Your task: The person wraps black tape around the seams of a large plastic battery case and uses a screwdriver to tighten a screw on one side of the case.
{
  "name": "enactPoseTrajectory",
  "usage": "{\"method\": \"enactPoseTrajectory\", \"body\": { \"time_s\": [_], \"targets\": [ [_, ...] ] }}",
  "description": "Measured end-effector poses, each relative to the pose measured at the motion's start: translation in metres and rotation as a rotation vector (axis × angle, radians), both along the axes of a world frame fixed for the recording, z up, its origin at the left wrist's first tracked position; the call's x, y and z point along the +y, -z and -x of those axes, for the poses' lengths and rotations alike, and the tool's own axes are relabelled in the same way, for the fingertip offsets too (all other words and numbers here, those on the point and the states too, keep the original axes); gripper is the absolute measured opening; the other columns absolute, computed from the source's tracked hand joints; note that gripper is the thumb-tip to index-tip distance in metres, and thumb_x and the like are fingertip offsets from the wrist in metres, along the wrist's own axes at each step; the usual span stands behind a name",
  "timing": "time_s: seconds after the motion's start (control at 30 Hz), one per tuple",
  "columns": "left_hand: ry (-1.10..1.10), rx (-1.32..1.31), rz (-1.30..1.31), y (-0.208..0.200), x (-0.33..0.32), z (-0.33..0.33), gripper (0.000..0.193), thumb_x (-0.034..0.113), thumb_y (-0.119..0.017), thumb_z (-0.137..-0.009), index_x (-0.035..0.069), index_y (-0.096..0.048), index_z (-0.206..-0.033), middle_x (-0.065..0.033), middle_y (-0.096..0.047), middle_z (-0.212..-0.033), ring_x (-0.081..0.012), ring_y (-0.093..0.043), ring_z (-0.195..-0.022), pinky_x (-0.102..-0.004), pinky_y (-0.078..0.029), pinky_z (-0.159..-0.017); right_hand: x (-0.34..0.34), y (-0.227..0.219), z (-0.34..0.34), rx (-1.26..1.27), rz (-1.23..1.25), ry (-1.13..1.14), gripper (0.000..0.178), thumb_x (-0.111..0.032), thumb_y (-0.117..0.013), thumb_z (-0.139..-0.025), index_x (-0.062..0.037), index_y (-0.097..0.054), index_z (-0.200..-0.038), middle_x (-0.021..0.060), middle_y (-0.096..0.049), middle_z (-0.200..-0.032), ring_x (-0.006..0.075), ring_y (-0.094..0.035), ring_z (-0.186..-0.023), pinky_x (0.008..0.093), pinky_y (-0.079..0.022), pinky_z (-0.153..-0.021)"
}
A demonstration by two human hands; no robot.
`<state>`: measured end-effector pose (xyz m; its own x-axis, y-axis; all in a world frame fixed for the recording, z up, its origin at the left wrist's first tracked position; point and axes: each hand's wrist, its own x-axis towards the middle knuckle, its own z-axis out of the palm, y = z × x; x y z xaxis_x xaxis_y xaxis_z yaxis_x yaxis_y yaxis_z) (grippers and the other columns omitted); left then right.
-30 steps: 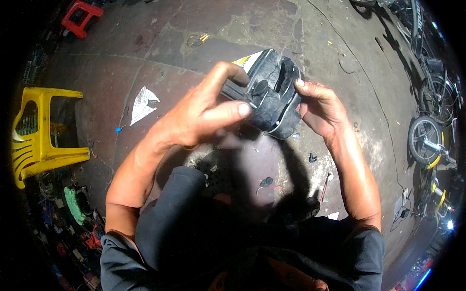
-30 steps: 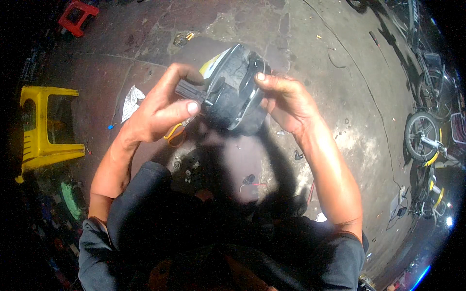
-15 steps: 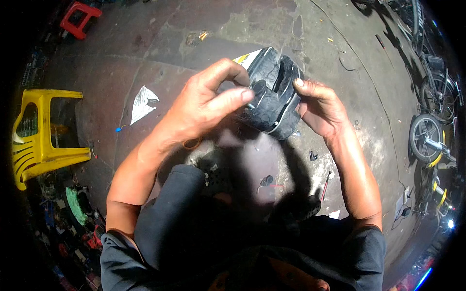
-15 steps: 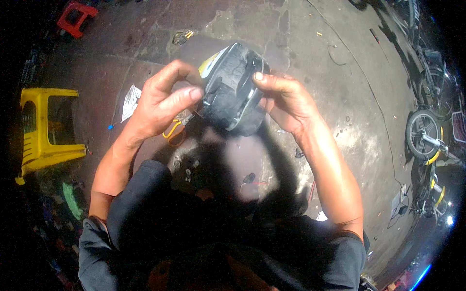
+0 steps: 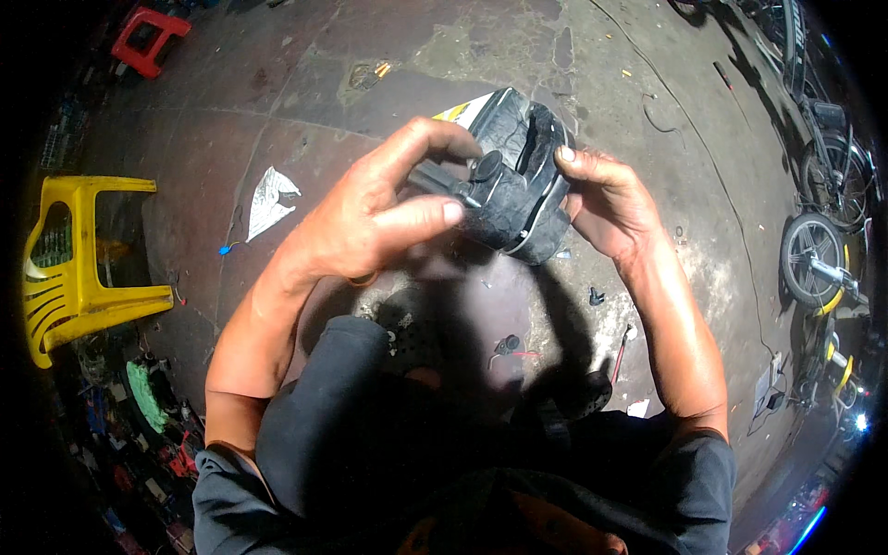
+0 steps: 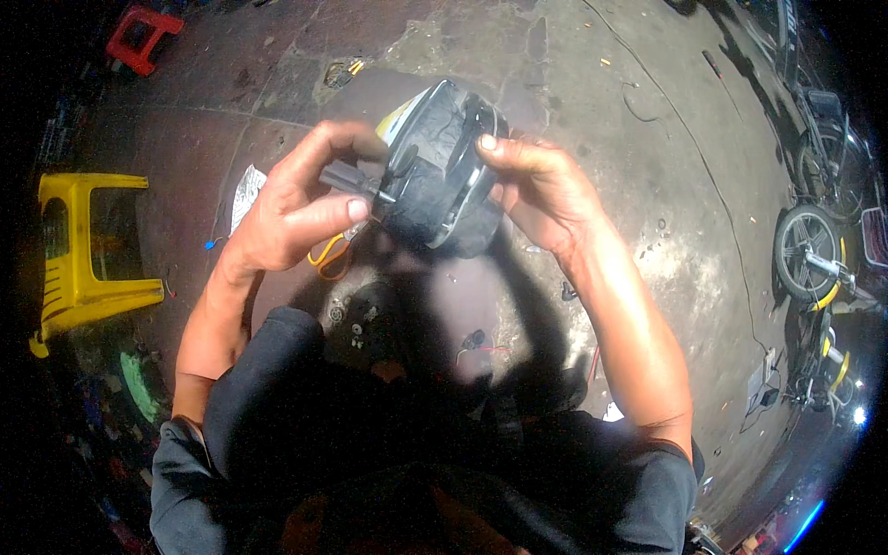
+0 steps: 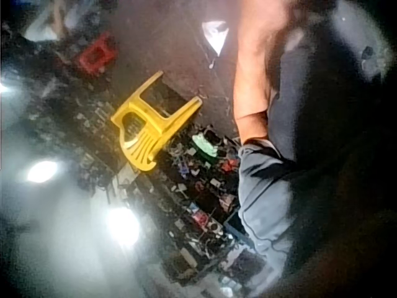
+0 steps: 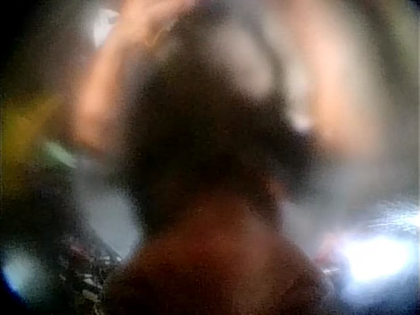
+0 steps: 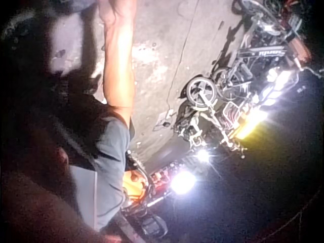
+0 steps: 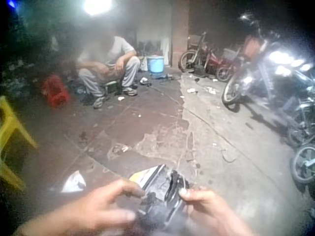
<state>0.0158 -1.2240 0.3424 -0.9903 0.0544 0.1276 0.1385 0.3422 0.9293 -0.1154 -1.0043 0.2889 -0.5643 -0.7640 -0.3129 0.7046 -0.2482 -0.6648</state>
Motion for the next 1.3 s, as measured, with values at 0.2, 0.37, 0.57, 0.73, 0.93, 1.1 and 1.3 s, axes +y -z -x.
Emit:
{"method": "enactPoseTrajectory", "body": {
  "time_s": [0.2, 0.37, 0.57, 0.73, 0.93, 1.1, 1.3],
  "targets": [
    [-0.059, -0.132, 0.056, 0.0, 0.003, 0.003, 0.041, 0.027, -0.069, -0.083, 0.001, -0.057, -0.112, -0.0085, -0.06, -0.102, -0.0159, -0.057, -0.097, -0.031, -0.046, -0.085, 0.001, 0.002, 0.001, -0.004, -0.007, 0.0, 0.047, -0.013, -0.07, -0.083, 0.0107, -0.052, -0.12, 0.0167, -0.061, -0.113, 0.0245, -0.058, -0.107, 0.0404, -0.042, -0.099],
    [-0.034, -0.13, 0.002, 0.002, 0.002, -0.001, 0.041, 0.028, -0.07, -0.083, 0.003, -0.058, -0.112, -0.0076, -0.061, -0.098, -0.0155, -0.058, -0.095, -0.03, -0.047, -0.083, 0.001, 0.001, -0.001, 0.008, -0.012, -0.002, 0.048, -0.014, -0.07, -0.082, 0.0109, -0.052, -0.12, 0.0177, -0.06, -0.114, 0.0249, -0.057, -0.108, 0.0406, -0.042, -0.099],
    [-0.085, -0.076, -0.134, 0.002, 0.008, 0.001, 0.026, 0.021, -0.069, -0.086, 0.003, -0.06, -0.101, -0.0057, -0.061, -0.089, -0.0127, -0.058, -0.084, -0.0279, -0.048, -0.073, 0.004, 0.002, 0.0, -0.007, -0.006, -0.014, 0.048, -0.014, -0.07, -0.083, 0.0108, -0.052, -0.12, 0.0175, -0.06, -0.115, 0.0244, -0.057, -0.109, 0.0409, -0.042, -0.1],
    [-0.193, -0.189, -0.159, -0.002, 0.01, 0.003, 0.026, 0.026, -0.07, -0.086, 0.001, -0.064, -0.089, -0.0012, -0.06, -0.075, -0.0087, -0.057, -0.072, -0.0247, -0.046, -0.063, -0.002, -0.002, -0.002, -0.016, -0.011, -0.018, 0.047, -0.013, -0.07, -0.082, 0.0105, -0.053, -0.119, 0.017, -0.06, -0.115, 0.0235, -0.057, -0.109, 0.0415, -0.042, -0.1],
    [-0.347, -0.148, -0.112, -0.007, -0.009, 0.007, 0.024, 0.028, -0.067, -0.086, 0.005, -0.061, -0.084, 0.0005, -0.055, -0.065, -0.0066, -0.05, -0.051, -0.0218, -0.038, -0.046, 0.001, 0.001, 0.002, 0.021, -0.019, 0.007, 0.048, -0.014, -0.071, -0.082, 0.0097, -0.053, -0.119, 0.0157, -0.061, -0.112, 0.0231, -0.058, -0.106, 0.0416, -0.043, -0.099],
    [-0.37, -0.124, -0.291, -0.002, -0.022, 0.017, 0.025, 0.028, -0.066, -0.086, 0.004, -0.06, -0.091, -0.0015, -0.055, -0.069, -0.0083, -0.052, -0.057, -0.023, -0.042, -0.051, 0.003, 0.003, 0.001, 0.003, -0.041, 0.003, 0.047, -0.014, -0.071, -0.082, 0.0082, -0.053, -0.119, 0.0146, -0.062, -0.109, 0.0222, -0.059, -0.104, 0.0409, -0.044, -0.098],
    [-0.182, -0.006, -0.166, 0.022, -0.015, 0.044, 0.031, 0.025, -0.065, -0.088, 0.001, -0.058, -0.105, -0.0041, -0.059, -0.084, -0.0104, -0.055, -0.067, -0.0265, -0.047, -0.06, 0.009, 0.006, -0.005, -0.011, -0.013, -0.043, 0.054, -0.015, -0.07, -0.082, 0.0049, -0.049, -0.128, 0.0132, -0.061, -0.115, 0.0223, -0.058, -0.108, 0.0383, -0.043, -0.099]
  ]
}}
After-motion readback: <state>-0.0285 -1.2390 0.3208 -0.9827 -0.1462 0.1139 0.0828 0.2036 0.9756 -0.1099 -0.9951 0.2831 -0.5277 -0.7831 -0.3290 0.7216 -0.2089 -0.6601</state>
